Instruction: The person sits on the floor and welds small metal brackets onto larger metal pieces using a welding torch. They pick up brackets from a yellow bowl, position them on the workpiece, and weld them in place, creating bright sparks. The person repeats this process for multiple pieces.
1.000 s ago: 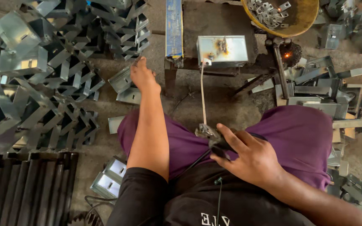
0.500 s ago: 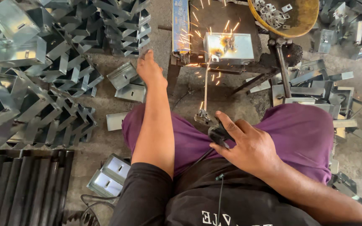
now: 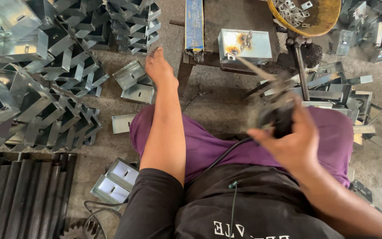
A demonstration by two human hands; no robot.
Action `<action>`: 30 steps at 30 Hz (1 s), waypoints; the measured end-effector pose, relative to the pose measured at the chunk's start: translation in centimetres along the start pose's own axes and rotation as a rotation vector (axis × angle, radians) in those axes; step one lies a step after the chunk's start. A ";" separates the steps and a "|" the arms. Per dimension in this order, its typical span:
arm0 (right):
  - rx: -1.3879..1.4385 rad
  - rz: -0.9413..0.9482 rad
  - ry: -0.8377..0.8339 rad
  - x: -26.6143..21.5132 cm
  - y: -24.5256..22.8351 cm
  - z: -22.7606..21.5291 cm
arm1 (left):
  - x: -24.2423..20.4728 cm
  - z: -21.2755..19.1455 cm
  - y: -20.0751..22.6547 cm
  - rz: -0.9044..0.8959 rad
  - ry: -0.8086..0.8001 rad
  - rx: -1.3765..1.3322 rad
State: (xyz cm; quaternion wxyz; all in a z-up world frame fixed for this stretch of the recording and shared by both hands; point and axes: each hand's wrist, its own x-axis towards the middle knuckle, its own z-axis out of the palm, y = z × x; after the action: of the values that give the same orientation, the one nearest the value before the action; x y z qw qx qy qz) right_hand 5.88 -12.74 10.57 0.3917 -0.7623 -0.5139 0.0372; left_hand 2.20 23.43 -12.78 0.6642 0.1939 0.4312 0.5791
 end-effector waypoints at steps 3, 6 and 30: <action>0.410 0.233 0.086 0.3 1.3 -1.9 | 0.7 -0.2 -1.0 0.071 -0.038 -0.053; 0.762 0.304 0.238 0.5 2.5 -2.5 | 1.3 -0.3 -1.7 0.105 -0.064 -0.068; -0.485 -0.348 -0.226 -2.5 -0.1 2.1 | -0.4 -0.2 -0.2 0.150 0.013 0.154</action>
State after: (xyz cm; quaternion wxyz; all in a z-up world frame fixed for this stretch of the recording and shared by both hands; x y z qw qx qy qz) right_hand 3.67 -13.56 8.31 0.1395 -0.7252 -0.6707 -0.0692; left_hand 2.21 22.95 -12.94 0.5991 0.2724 0.4631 0.5937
